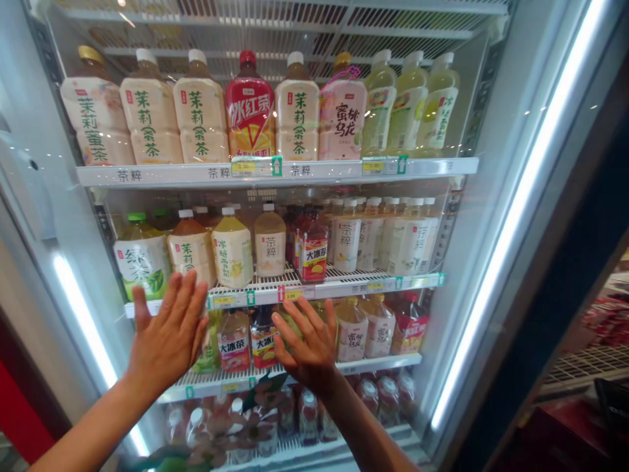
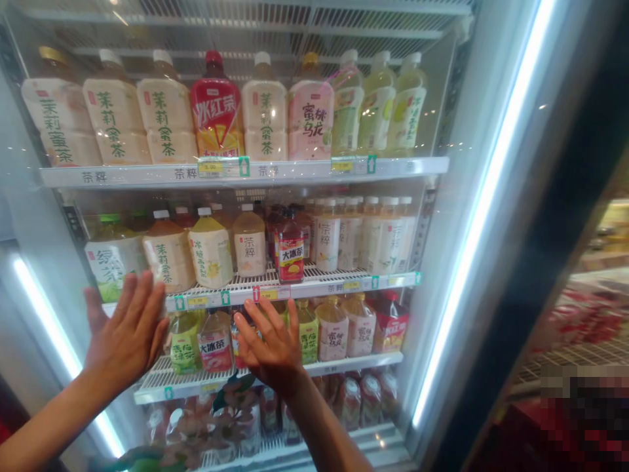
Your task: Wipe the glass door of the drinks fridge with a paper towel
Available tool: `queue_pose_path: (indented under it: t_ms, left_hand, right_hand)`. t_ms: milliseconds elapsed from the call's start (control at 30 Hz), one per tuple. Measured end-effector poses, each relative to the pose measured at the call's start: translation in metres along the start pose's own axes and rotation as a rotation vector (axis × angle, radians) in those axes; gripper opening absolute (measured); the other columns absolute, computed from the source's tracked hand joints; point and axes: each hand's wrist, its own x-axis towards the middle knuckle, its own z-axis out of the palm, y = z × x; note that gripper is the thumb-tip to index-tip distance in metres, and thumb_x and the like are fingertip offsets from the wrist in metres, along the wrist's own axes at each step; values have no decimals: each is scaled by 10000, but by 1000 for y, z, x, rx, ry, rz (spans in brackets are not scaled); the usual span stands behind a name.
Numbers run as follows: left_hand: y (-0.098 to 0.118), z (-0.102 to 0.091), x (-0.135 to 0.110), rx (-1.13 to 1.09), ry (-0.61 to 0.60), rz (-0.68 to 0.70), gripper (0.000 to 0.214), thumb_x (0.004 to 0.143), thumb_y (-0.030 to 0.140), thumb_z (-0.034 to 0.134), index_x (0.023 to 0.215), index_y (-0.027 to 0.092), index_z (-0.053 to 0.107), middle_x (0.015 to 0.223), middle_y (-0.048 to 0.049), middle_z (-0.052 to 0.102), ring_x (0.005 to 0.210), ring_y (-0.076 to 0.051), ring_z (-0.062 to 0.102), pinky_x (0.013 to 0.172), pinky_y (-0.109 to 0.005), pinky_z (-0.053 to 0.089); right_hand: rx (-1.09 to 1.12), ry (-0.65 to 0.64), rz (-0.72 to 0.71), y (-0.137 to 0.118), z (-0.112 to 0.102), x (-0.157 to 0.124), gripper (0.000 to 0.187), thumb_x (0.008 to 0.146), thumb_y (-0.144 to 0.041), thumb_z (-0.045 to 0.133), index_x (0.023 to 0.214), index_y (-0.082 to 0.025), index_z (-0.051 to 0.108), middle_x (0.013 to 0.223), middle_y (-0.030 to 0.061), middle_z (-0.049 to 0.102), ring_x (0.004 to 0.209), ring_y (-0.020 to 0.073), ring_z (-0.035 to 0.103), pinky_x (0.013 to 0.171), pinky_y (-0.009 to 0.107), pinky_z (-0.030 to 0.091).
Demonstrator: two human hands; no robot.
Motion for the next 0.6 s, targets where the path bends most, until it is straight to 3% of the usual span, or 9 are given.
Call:
queue_pose_path:
  t_ms: [67, 167, 200, 233, 333, 400, 533, 600]
  left_hand:
    - [7, 1, 3, -9, 19, 14, 746, 983, 267, 438, 1624, 125, 83, 1699, -92, 60, 1598, -231, 25, 1296, -554, -74]
    - [17, 6, 0, -58, -65, 370, 690, 977, 250, 409, 1620, 173, 174, 1697, -24, 130, 1597, -174, 63, 1316, -482, -11]
    - [18, 6, 1, -60, -95, 429, 675, 976, 247, 406, 1617, 189, 201, 1692, -9, 165, 1596, -160, 71, 1318, -467, -3]
    - [16, 5, 3, -50, -102, 415, 669, 977, 249, 410, 1614, 188, 215, 1687, -13, 196, 1595, -159, 74, 1317, -470, -4]
    - [8, 0, 16, 5, -24, 139, 695, 984, 264, 431, 1615, 126, 174, 1684, -89, 206, 1599, -198, 67, 1308, -532, -12]
    - [7, -1, 20, 10, 15, 76, 723, 981, 274, 447, 1615, 98, 148, 1689, -116, 161, 1601, -227, 67, 1305, -551, -3]
    - [13, 3, 11, -44, -93, 399, 671, 975, 223, 383, 1614, 138, 194, 1688, -43, 181, 1598, -186, 92, 1315, -495, -6]
    - [11, 1, 13, -49, -117, 444, 648, 985, 225, 366, 1613, 173, 214, 1679, -19, 214, 1595, -162, 98, 1314, -490, -23]
  right_hand:
    - [-3, 7, 3, 0, 0, 0, 315, 905, -223, 659, 1217, -242, 690, 1235, 49, 750, 1331, 226, 599, 1278, 554, 259]
    - [-8, 12, 7, 1, 0, 1, 339, 886, -217, 674, 1224, -245, 688, 1249, 46, 746, 1333, 232, 597, 1272, 559, 275]
    - [-5, 15, 4, 1, 0, 1, 339, 885, -218, 674, 1222, -244, 690, 1251, 46, 745, 1337, 231, 594, 1273, 559, 272]
    - [-2, 17, 0, 1, 0, 2, 333, 886, -220, 672, 1218, -242, 692, 1248, 45, 747, 1340, 227, 591, 1276, 555, 266]
    - [11, 27, -6, 2, 0, 3, 302, 898, -216, 661, 1197, -233, 699, 1227, 44, 756, 1347, 211, 583, 1286, 540, 248]
    - [20, 33, -6, 2, -1, 4, 298, 895, -208, 664, 1190, -222, 701, 1224, 51, 756, 1359, 210, 572, 1288, 539, 243]
    - [13, 15, -11, 1, -2, 3, 341, 867, -207, 692, 1208, -217, 695, 1247, 58, 746, 1384, 223, 548, 1287, 553, 240]
    - [7, -2, -3, 1, -2, 2, 350, 866, -208, 691, 1216, -223, 692, 1260, 55, 741, 1382, 227, 550, 1284, 562, 245]
